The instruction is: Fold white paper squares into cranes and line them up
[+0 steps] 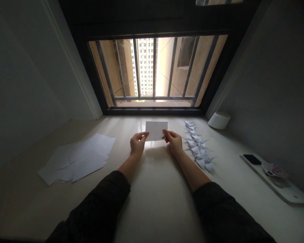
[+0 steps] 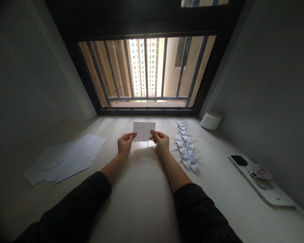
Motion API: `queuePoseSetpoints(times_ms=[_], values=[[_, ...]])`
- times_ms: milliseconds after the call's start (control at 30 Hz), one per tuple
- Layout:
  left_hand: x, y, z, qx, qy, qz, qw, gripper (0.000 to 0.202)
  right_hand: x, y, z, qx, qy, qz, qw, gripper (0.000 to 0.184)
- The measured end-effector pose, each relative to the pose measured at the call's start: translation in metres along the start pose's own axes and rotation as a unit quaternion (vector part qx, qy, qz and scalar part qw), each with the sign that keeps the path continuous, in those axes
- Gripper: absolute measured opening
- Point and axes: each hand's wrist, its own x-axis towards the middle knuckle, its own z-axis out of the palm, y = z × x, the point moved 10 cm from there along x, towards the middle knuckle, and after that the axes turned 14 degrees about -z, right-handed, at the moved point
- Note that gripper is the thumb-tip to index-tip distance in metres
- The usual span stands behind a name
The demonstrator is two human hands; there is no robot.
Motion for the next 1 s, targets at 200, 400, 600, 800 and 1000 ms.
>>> queuePoseSetpoints(times_ms=[200,400,600,800,1000], values=[[-0.006,0.005,0.011,-0.047,-0.064,-0.022,0.997,0.037,0.0,0.0,0.002,-0.003,-0.024,-0.007,1.0,0.034],[-0.015,0.014,0.022,-0.089,-0.137,-0.024,0.986,0.033,0.0,0.001,0.006,-0.019,-0.046,-0.01,0.999,0.034],[-0.012,0.012,0.017,-0.049,-0.101,-0.018,0.994,0.031,0.0,-0.002,0.01,-0.019,-0.066,-0.016,0.998,0.034],[-0.013,0.014,0.013,-0.057,-0.073,-0.03,0.995,0.033,-0.003,-0.002,0.018,0.0,-0.08,-0.002,0.997,0.035],[-0.013,0.009,0.019,-0.121,-0.117,-0.056,0.984,0.059,-0.003,0.001,0.016,0.034,-0.062,0.007,0.997,0.041]])
